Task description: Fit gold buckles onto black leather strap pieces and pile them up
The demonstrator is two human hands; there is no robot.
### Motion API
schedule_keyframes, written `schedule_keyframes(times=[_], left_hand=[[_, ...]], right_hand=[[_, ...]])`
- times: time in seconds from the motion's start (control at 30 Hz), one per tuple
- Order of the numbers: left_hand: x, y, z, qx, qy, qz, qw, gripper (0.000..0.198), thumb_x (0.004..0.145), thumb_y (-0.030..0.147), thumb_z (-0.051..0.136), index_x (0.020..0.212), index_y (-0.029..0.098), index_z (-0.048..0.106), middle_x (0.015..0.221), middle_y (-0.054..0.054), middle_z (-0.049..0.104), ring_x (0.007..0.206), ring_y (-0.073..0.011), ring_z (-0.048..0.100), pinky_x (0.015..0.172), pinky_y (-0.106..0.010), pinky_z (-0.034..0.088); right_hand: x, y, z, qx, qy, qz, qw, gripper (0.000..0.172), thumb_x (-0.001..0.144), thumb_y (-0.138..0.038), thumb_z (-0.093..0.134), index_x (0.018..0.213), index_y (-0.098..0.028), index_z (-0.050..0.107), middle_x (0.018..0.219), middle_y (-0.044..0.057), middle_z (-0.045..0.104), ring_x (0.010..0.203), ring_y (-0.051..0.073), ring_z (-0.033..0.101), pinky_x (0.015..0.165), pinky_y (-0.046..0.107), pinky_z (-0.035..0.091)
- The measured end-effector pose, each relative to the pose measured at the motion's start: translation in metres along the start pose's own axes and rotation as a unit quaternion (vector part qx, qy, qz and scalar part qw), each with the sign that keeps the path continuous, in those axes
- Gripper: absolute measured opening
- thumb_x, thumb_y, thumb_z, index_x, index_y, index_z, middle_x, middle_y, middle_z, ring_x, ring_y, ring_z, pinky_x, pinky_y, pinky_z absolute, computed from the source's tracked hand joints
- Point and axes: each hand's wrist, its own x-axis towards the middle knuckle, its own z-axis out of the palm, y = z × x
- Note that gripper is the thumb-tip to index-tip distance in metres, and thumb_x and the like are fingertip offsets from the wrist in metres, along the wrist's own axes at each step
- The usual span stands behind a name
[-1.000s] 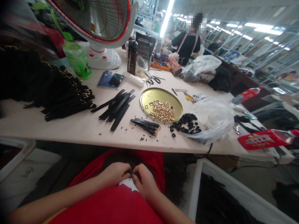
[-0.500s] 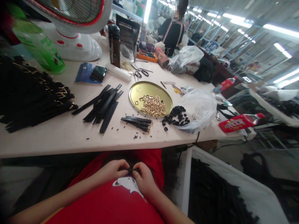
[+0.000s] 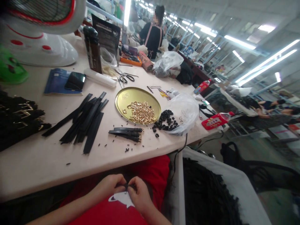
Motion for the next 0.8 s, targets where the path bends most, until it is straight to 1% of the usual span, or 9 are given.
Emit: schedule_keyframes(times=[0.2,0.3,0.4,0.5,0.57,0.67,0.8], left_hand=[[0.001,0.004,-0.007,0.015,-0.003,0.016,1.000,0.021,0.071,0.024,0.049,0.085,0.019,0.064,0.084,-0.001,0.068,0.078,-0.0169,0.061,0.064,-0.021,0.041],[0.000,0.005,-0.005,0.052,-0.001,0.032,0.998,0.023,0.073,0.022,0.048,0.089,0.019,0.063,0.089,-0.004,0.068,0.083,-0.0196,0.061,0.069,-0.024,0.042],[0.001,0.005,0.001,0.060,-0.001,0.040,0.997,0.023,0.072,0.020,0.049,0.090,0.018,0.063,0.090,-0.006,0.068,0.085,-0.0218,0.061,0.072,-0.026,0.042],[0.001,0.006,0.006,0.037,0.004,0.034,0.999,0.022,0.071,0.020,0.050,0.089,0.017,0.063,0.089,-0.006,0.068,0.083,-0.0198,0.061,0.070,-0.024,0.042],[0.000,0.006,0.008,0.023,0.011,0.026,0.999,0.022,0.071,0.020,0.050,0.089,0.017,0.063,0.087,-0.004,0.068,0.081,-0.0174,0.061,0.068,-0.022,0.042],[-0.004,0.008,0.007,0.003,0.020,0.015,1.000,0.022,0.070,0.022,0.050,0.087,0.017,0.062,0.086,-0.002,0.068,0.079,-0.0152,0.061,0.065,-0.019,0.042],[-0.008,0.011,0.006,-0.001,0.053,-0.008,0.999,0.022,0.069,0.025,0.050,0.086,0.018,0.063,0.084,-0.002,0.068,0.077,-0.0164,0.060,0.064,-0.021,0.041]], right_hand=[[0.004,-0.003,-0.009,0.051,-0.040,0.041,0.997,0.009,0.065,-0.014,0.049,0.073,-0.019,0.051,0.065,-0.003,0.051,0.062,0.013,0.049,0.057,0.023,0.038],[0.002,-0.002,-0.011,0.052,-0.041,0.034,0.997,0.009,0.065,-0.014,0.050,0.072,-0.019,0.051,0.064,-0.003,0.050,0.063,0.013,0.048,0.059,0.023,0.037],[-0.001,0.004,-0.008,0.079,-0.033,0.029,0.996,0.006,0.065,-0.019,0.051,0.070,-0.020,0.049,0.059,-0.004,0.046,0.056,0.012,0.045,0.054,0.023,0.036],[-0.001,0.009,-0.002,0.105,-0.028,0.030,0.994,0.007,0.066,-0.024,0.051,0.070,-0.021,0.047,0.056,-0.005,0.043,0.052,0.011,0.041,0.050,0.022,0.033],[-0.001,0.010,0.000,0.103,-0.029,0.025,0.994,0.008,0.066,-0.025,0.052,0.070,-0.020,0.047,0.057,-0.005,0.043,0.052,0.011,0.041,0.049,0.022,0.032],[0.000,0.009,-0.002,0.091,-0.031,0.016,0.995,0.006,0.066,-0.023,0.051,0.071,-0.019,0.050,0.060,-0.004,0.046,0.056,0.012,0.044,0.052,0.022,0.034],[0.001,0.011,-0.010,0.096,-0.037,0.010,0.995,0.011,0.067,-0.020,0.052,0.078,-0.019,0.053,0.066,-0.002,0.052,0.062,0.013,0.049,0.056,0.023,0.037]])
